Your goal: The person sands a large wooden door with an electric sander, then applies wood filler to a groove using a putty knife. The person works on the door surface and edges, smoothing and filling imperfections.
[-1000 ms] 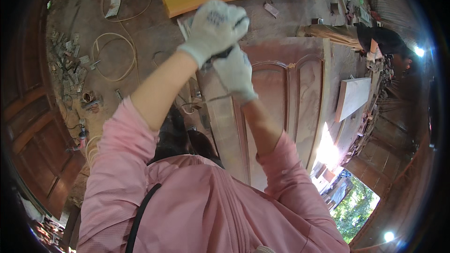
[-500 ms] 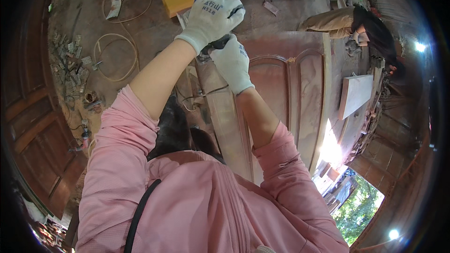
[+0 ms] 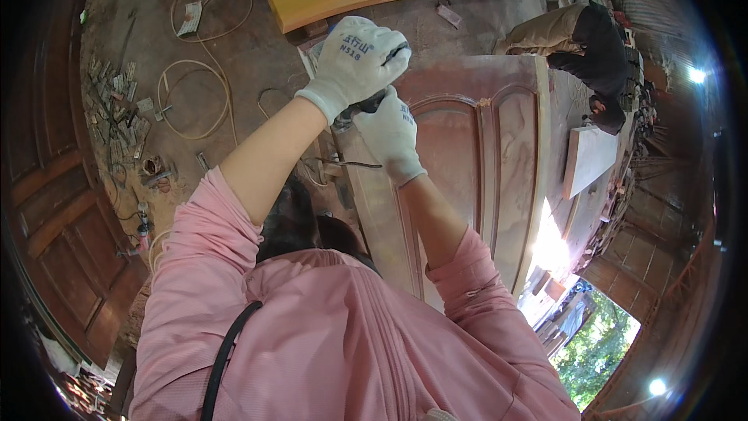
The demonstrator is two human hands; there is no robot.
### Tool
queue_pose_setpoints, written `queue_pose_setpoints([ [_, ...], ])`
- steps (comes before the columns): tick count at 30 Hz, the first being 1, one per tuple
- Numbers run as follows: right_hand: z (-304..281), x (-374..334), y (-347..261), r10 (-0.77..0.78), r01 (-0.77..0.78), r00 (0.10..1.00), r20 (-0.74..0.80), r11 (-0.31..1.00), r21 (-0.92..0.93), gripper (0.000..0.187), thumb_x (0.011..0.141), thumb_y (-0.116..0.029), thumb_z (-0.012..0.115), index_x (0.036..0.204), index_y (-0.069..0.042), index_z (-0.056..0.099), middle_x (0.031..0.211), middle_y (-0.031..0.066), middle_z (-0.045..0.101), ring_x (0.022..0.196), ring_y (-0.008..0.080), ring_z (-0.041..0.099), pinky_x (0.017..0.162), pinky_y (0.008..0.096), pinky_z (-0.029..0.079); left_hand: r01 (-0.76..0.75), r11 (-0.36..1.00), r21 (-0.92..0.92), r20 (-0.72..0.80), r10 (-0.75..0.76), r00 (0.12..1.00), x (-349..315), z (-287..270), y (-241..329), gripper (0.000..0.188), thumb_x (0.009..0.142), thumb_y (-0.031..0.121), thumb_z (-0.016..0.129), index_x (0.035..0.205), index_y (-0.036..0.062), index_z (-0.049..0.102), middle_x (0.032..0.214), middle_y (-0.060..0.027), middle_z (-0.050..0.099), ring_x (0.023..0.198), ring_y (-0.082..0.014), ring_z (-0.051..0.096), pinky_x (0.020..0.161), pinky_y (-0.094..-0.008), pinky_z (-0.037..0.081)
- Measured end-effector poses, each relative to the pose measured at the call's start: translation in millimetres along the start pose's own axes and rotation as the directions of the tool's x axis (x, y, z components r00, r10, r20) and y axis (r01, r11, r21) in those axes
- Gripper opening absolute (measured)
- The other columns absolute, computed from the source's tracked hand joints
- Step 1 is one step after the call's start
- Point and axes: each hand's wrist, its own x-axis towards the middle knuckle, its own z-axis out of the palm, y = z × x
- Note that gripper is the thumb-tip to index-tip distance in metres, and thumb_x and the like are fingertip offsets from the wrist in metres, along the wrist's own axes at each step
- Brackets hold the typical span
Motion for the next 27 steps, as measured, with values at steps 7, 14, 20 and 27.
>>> queue_pose_setpoints([
  [7,-10.6,27.8,3.2,-0.001,-0.002,0.999,-0.049,0.998,-0.063,0.048,0.081,-0.032,0.077,0.116,-0.003,0.063,0.109,0.0229,0.074,0.107,0.0403,0.070,0.092,0.0492,0.054,-0.007,0.997,0.083,-0.129,0.017,0.991,24.4,18.5,-14.6,0.020,0.092,0.035,0.064,0.090,0.0158,0.072,0.086,-0.0044,0.073,0.091,-0.0297,0.068,0.089,-0.0451,0.049],
  [14,-19.1,45.9,21.6,-0.027,0.019,0.992,-0.119,0.998,-0.067,0.049,0.080,-0.032,0.079,0.117,-0.003,0.063,0.108,0.0199,0.075,0.105,0.0396,0.071,0.089,0.0493,0.055,-0.020,0.998,0.064,-0.129,0.029,0.991,50.1,38.7,-8.1,0.023,0.094,0.037,0.062,0.092,0.0166,0.073,0.088,-0.0057,0.074,0.090,-0.0289,0.069,0.090,-0.0451,0.050],
  [20,-22.6,51.3,24.6,0.147,-0.152,0.986,-0.083,0.987,-0.056,0.048,0.080,-0.030,0.079,0.115,-0.002,0.063,0.108,0.0211,0.075,0.105,0.0414,0.070,0.089,0.0494,0.055,-0.057,0.998,0.018,-0.044,0.058,0.997,56.4,52.6,-6.5,0.024,0.094,0.036,0.062,0.094,0.0163,0.075,0.090,-0.0062,0.075,0.093,-0.0296,0.069,0.091,-0.0456,0.050],
  [27,-22.5,53.1,35.5,0.054,-0.059,0.979,-0.199,0.998,-0.016,0.051,0.080,-0.031,0.076,0.118,0.000,0.062,0.108,0.0225,0.075,0.104,0.0413,0.071,0.090,0.0489,0.055,-0.140,0.990,-0.015,-0.026,0.139,0.990,69.5,60.8,-6.8,0.024,0.094,0.036,0.063,0.093,0.0155,0.074,0.091,-0.0066,0.075,0.094,-0.0310,0.069,0.093,-0.0455,0.049],
])
